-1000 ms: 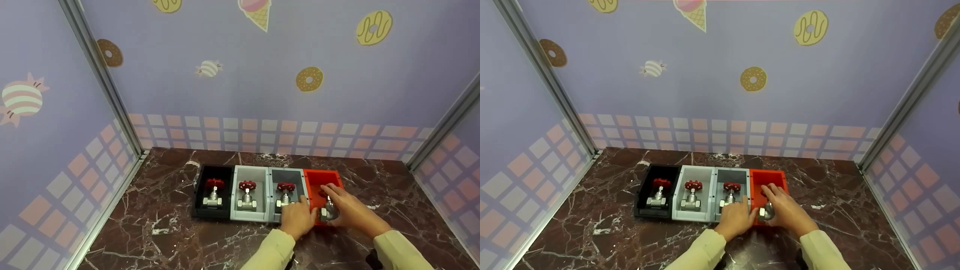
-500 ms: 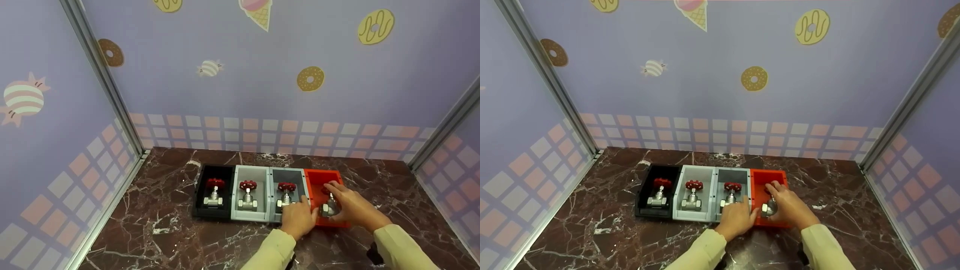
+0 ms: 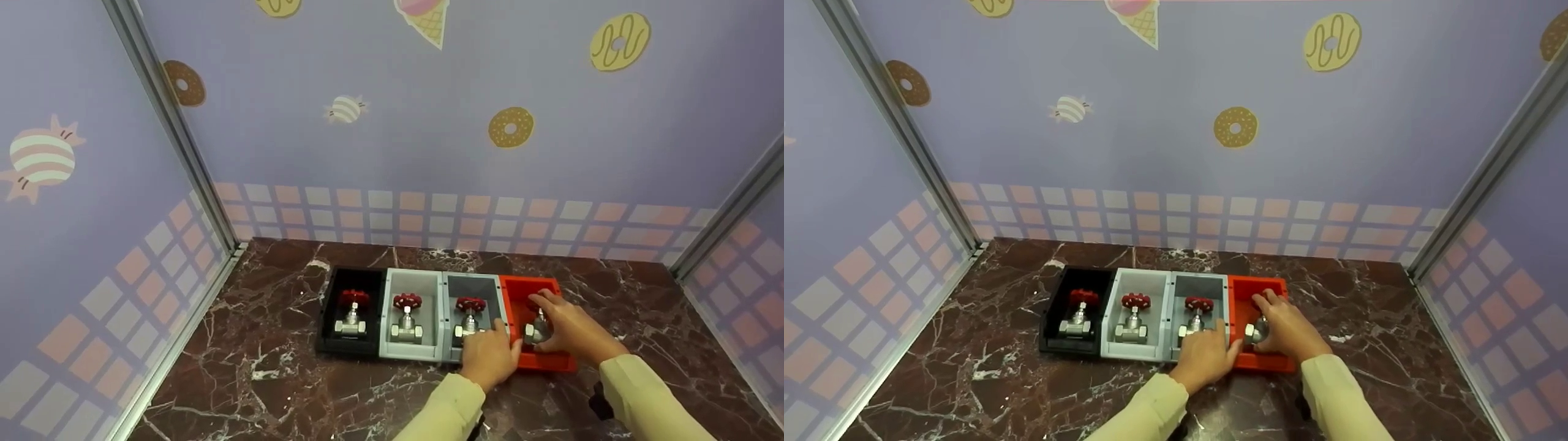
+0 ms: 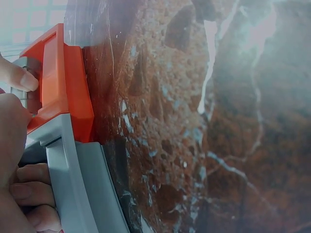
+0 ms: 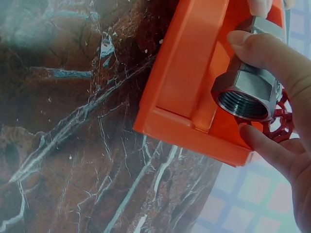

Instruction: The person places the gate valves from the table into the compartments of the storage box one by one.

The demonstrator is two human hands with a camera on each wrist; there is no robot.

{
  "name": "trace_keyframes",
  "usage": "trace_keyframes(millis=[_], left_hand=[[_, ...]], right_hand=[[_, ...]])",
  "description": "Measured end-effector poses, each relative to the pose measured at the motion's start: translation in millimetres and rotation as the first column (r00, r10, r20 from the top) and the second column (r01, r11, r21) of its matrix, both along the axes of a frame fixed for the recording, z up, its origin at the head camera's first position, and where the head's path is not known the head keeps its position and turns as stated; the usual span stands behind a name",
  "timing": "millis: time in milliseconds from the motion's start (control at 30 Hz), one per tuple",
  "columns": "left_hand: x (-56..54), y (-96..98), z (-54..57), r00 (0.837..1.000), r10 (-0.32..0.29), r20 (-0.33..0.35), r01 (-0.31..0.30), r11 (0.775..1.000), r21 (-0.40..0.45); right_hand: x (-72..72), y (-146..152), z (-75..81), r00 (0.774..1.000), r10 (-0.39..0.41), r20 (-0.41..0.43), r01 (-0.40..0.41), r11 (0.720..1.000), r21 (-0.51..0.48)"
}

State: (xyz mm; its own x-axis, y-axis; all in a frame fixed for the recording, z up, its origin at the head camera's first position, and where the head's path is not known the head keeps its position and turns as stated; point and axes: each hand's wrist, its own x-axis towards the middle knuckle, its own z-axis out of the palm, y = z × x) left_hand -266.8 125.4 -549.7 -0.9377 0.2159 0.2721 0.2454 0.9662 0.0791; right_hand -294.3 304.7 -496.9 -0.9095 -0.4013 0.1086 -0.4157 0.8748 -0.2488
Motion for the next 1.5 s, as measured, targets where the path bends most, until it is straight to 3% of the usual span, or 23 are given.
trace_keyframes(millis=[267, 667, 1200, 1500], left_hand=[[1.5, 1.5, 0.7, 1.0, -0.004, -0.012, 0.004, 1.0, -0.003], [1.7, 3.9, 1.8, 1.0, -0.001, 0.022, 0.001, 1.0, -0.006], [1.0, 2.3, 2.1, 1.0, -0.002, 0.02, 0.002, 1.0, 0.001], [-1.4, 0.0, 0.3, 1.0, 0.002, 0.024, -0.002, 1.0, 0.0]], right_hand=[[-6.5, -1.9, -7.3, 0.999, -0.02, 0.038, 0.02, 1.0, 0.005], [-8.2, -3.3, -20.5, 0.999, 0.045, 0.008, -0.044, 0.999, -0.026], [-10.5, -4.1, -22.7, 0.996, 0.078, 0.044, -0.076, 0.996, -0.044], [-8.1, -8.3, -23.0, 0.997, 0.043, 0.065, -0.041, 0.999, -0.027]])
